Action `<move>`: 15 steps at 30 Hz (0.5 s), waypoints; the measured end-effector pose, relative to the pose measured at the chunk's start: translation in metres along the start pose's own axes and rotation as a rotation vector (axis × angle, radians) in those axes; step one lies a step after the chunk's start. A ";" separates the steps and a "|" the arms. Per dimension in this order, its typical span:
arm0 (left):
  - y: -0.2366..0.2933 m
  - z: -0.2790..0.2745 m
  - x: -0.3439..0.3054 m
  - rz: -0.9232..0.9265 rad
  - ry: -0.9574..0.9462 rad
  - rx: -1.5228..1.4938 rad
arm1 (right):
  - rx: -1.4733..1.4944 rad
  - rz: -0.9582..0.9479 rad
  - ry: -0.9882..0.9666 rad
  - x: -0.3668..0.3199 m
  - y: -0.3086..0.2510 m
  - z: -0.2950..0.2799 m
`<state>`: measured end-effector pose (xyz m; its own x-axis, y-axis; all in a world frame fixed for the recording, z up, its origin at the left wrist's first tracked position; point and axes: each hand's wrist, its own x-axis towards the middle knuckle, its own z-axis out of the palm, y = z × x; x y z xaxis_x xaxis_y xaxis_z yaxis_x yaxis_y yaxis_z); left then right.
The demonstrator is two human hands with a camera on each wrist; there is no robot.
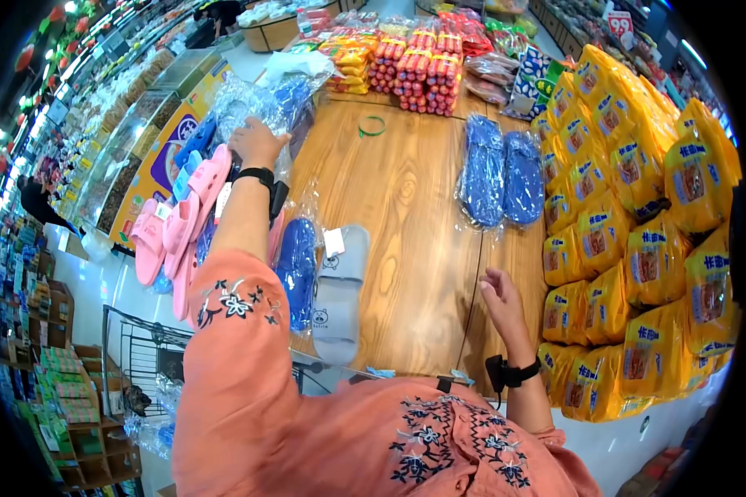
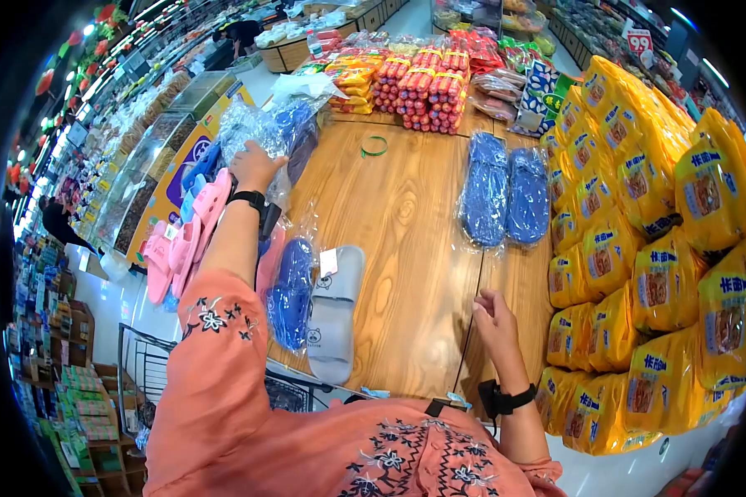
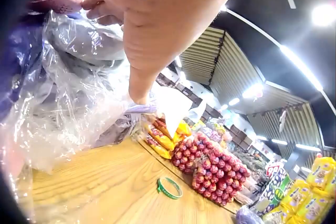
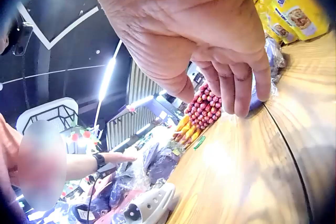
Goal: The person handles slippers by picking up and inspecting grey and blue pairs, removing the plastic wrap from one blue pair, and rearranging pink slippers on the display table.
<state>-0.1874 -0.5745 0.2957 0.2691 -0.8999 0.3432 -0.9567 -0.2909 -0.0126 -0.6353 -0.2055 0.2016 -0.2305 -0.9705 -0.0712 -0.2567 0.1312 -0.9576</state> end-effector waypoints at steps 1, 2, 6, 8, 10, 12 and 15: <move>0.002 0.005 0.005 -0.018 -0.013 0.039 | 0.020 0.014 0.003 0.000 0.001 0.000; 0.001 0.008 0.012 -0.028 -0.040 0.022 | 0.041 0.030 0.005 0.000 0.003 0.000; -0.009 0.025 0.050 -0.163 -0.083 -0.165 | 0.068 0.081 -0.004 0.002 0.011 -0.003; -0.016 0.032 0.069 -0.185 -0.142 -0.166 | 0.077 0.103 -0.010 0.004 0.016 -0.002; -0.009 0.012 0.061 -0.185 -0.191 -0.072 | 0.079 0.118 -0.026 0.006 0.022 0.002; -0.016 0.036 0.081 -0.160 -0.244 -0.046 | 0.093 0.134 -0.050 0.008 0.020 0.006; -0.015 0.056 0.101 -0.041 -0.302 0.085 | 0.122 0.154 -0.092 0.011 0.014 0.014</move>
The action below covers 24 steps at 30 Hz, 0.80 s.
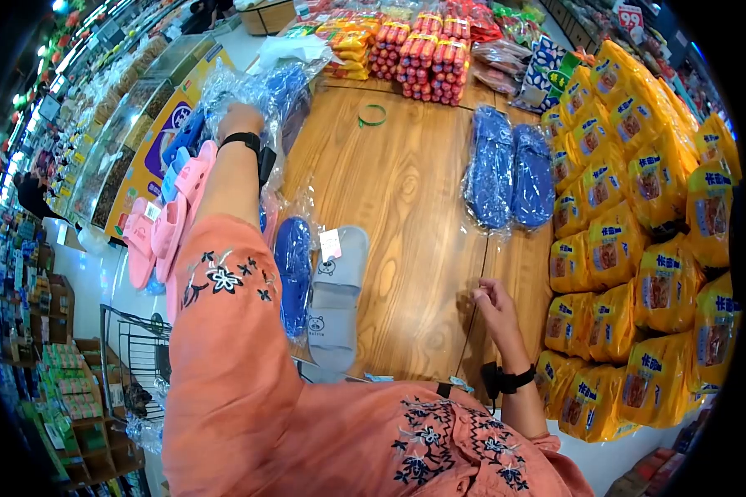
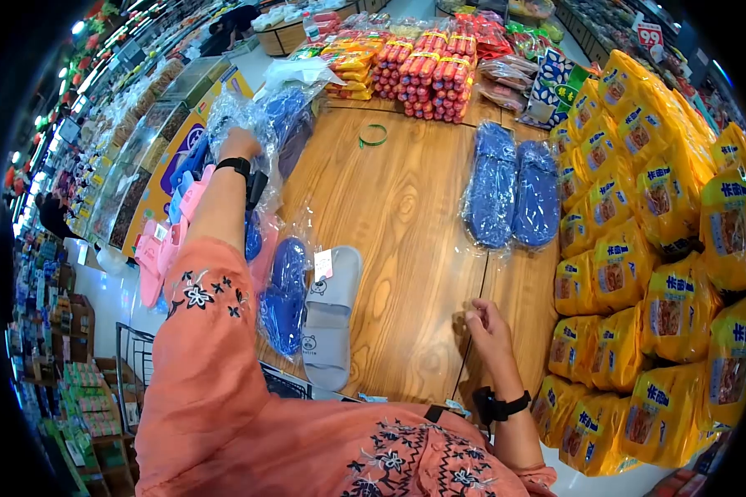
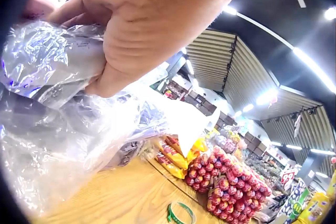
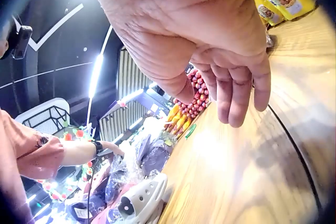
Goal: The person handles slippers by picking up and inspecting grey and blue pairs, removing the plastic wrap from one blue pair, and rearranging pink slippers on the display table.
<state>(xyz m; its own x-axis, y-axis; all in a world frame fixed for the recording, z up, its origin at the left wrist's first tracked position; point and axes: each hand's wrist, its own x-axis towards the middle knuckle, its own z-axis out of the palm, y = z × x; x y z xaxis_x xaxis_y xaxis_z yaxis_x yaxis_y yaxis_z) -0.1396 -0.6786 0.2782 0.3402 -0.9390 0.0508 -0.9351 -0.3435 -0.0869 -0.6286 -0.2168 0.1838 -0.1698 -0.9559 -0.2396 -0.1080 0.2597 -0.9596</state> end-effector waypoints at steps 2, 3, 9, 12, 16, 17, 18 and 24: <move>0.012 -0.030 -0.036 -0.072 0.030 -0.102 | 0.001 0.008 -0.022 0.003 0.006 0.002; 0.010 -0.019 -0.029 -0.113 0.102 -0.178 | 0.011 0.011 -0.012 0.002 0.006 0.002; 0.000 -0.011 -0.031 0.006 0.207 -0.131 | 0.037 0.007 0.009 0.001 0.020 0.000; -0.007 -0.021 -0.031 0.047 0.272 -0.123 | 0.029 -0.007 0.005 0.003 0.024 -0.001; -0.029 -0.021 -0.015 0.085 0.321 -0.215 | 0.047 -0.004 -0.016 0.004 0.019 0.001; -0.042 -0.013 -0.005 0.186 0.343 -0.120 | 0.053 -0.001 -0.021 0.004 0.016 0.002; -0.041 -0.022 -0.014 0.121 0.363 -0.215 | 0.017 0.003 -0.039 0.005 0.014 0.001; -0.028 -0.094 -0.120 -0.007 0.441 -0.560 | 0.041 -0.038 -0.036 0.006 0.017 0.005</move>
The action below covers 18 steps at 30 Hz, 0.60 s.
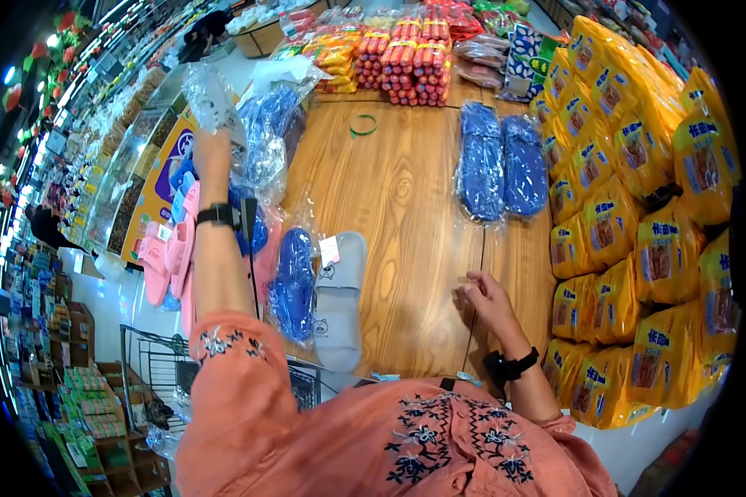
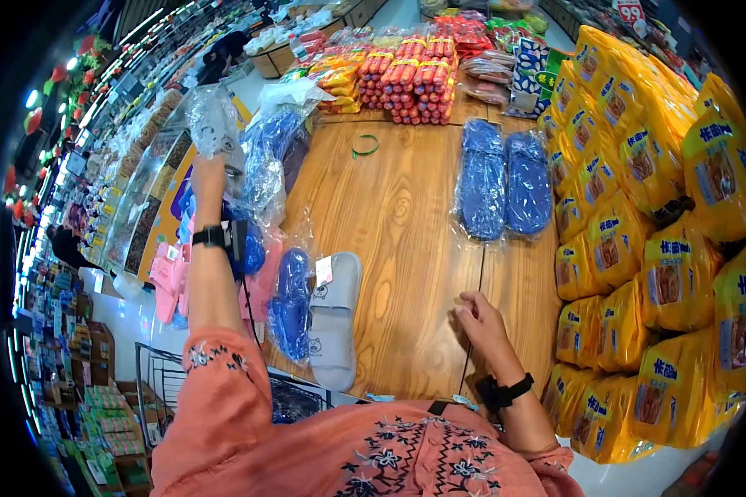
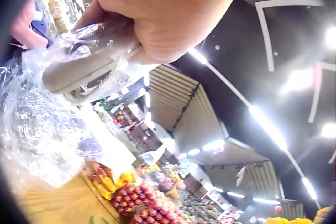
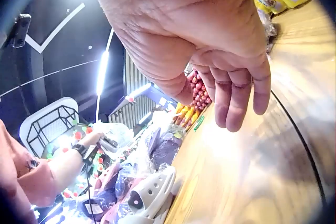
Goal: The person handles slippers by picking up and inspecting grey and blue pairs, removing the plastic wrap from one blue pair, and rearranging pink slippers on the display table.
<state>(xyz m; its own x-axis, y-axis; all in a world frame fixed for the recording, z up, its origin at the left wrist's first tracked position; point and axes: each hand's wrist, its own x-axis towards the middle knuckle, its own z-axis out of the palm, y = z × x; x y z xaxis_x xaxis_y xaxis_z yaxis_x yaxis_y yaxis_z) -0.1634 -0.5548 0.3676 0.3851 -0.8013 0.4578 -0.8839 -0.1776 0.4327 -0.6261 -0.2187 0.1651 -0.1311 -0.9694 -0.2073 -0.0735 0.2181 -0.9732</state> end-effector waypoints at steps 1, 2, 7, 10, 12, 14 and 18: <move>-0.005 -0.003 -0.007 0.047 -0.023 -0.270 | 0.003 -0.011 -0.006 0.001 -0.002 0.001; -0.010 -0.006 -0.016 0.096 -0.051 -0.540 | 0.006 -0.022 -0.010 0.002 -0.005 0.001; 0.015 -0.049 -0.131 -0.052 -0.348 -1.128 | 0.220 -0.024 -0.098 0.008 -0.054 0.004; 0.041 -0.053 -0.212 -0.313 -0.529 -1.399 | 0.367 -0.052 -0.102 0.007 -0.092 0.006; 0.050 -0.050 -0.257 -0.350 -0.678 -1.468 | 0.443 -0.050 -0.101 0.009 -0.109 0.008; 0.067 -0.057 -0.300 -0.389 -0.823 -1.526 | 0.615 -0.022 -0.088 0.006 -0.126 0.012; 0.088 -0.059 -0.357 -0.445 -1.039 -1.574 | 0.962 -0.051 -0.235 0.010 -0.124 0.013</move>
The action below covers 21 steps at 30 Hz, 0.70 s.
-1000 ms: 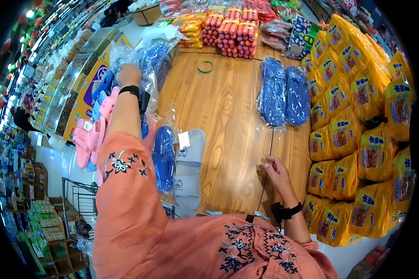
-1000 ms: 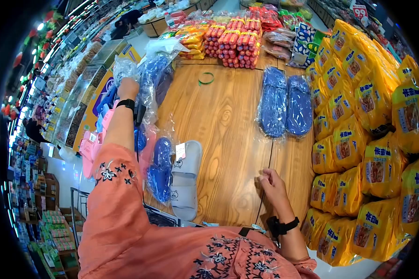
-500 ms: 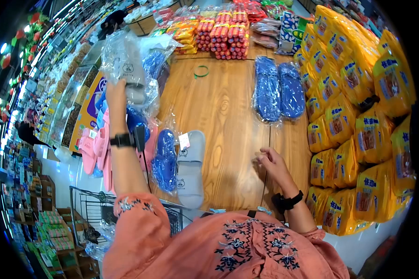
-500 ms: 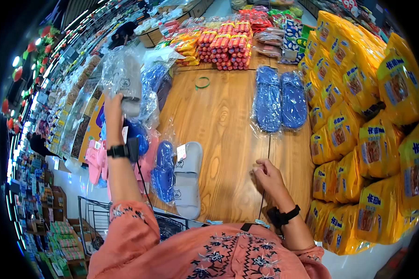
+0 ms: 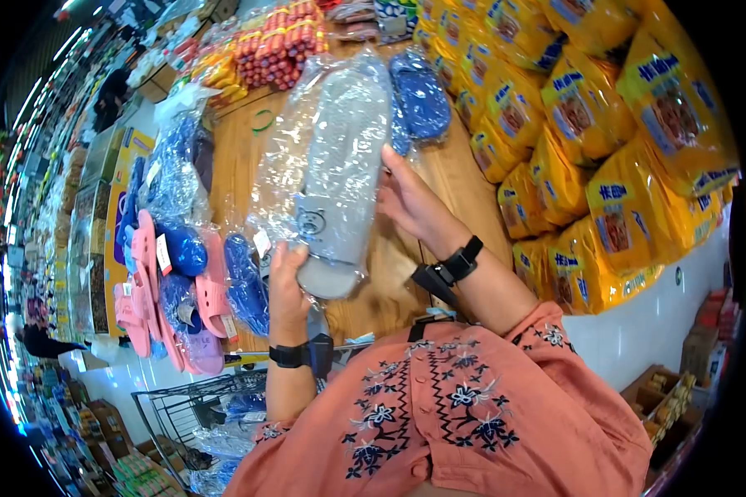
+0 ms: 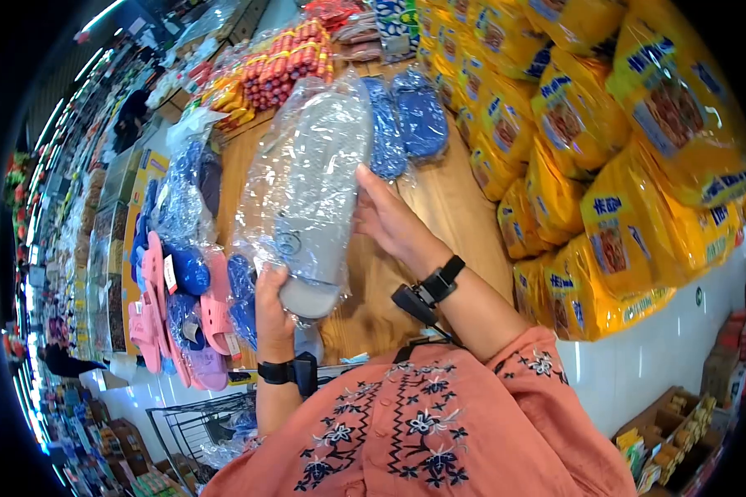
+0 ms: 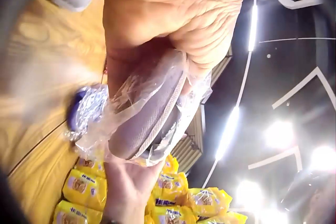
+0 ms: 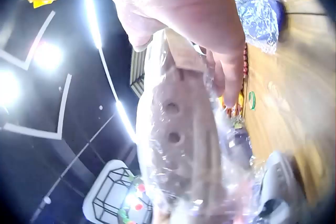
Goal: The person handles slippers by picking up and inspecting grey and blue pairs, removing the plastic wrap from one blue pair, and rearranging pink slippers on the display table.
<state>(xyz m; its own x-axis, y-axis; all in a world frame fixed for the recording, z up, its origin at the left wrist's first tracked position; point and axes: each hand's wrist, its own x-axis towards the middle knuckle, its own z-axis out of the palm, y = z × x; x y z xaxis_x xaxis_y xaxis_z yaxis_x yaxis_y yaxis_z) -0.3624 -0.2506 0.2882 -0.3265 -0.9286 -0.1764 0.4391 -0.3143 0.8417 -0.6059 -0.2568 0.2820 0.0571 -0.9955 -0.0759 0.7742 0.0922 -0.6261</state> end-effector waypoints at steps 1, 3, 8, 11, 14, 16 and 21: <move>-0.008 0.005 -0.005 -0.032 -0.023 -0.014 | 0.070 -0.052 0.016 0.002 0.004 0.001; -0.026 0.009 -0.009 -0.028 -0.074 0.026 | 0.110 -0.078 0.042 -0.002 0.014 -0.009; -0.067 0.010 0.003 0.142 0.036 0.052 | 0.138 -0.114 0.105 -0.015 0.031 -0.014; -0.073 0.015 0.010 0.176 0.058 0.032 | 0.094 -0.157 0.113 -0.020 0.027 -0.010; -0.077 0.021 0.016 0.225 0.068 0.113 | 0.067 -0.173 0.117 -0.021 0.025 -0.008; -0.081 0.021 0.014 0.255 0.097 0.188 | -0.017 -0.162 0.090 -0.024 0.024 -0.008; -0.088 0.019 0.018 0.341 0.016 0.715 | -0.242 -0.259 0.092 -0.038 0.018 -0.016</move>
<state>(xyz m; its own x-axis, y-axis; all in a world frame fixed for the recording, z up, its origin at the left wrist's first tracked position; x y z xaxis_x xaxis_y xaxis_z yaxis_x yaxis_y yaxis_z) -0.4226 -0.2354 0.2201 -0.2560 -0.9554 0.1475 -0.1336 0.1860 0.9734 -0.6046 -0.2170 0.2614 -0.1865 -0.9813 0.0469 0.5836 -0.1491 -0.7983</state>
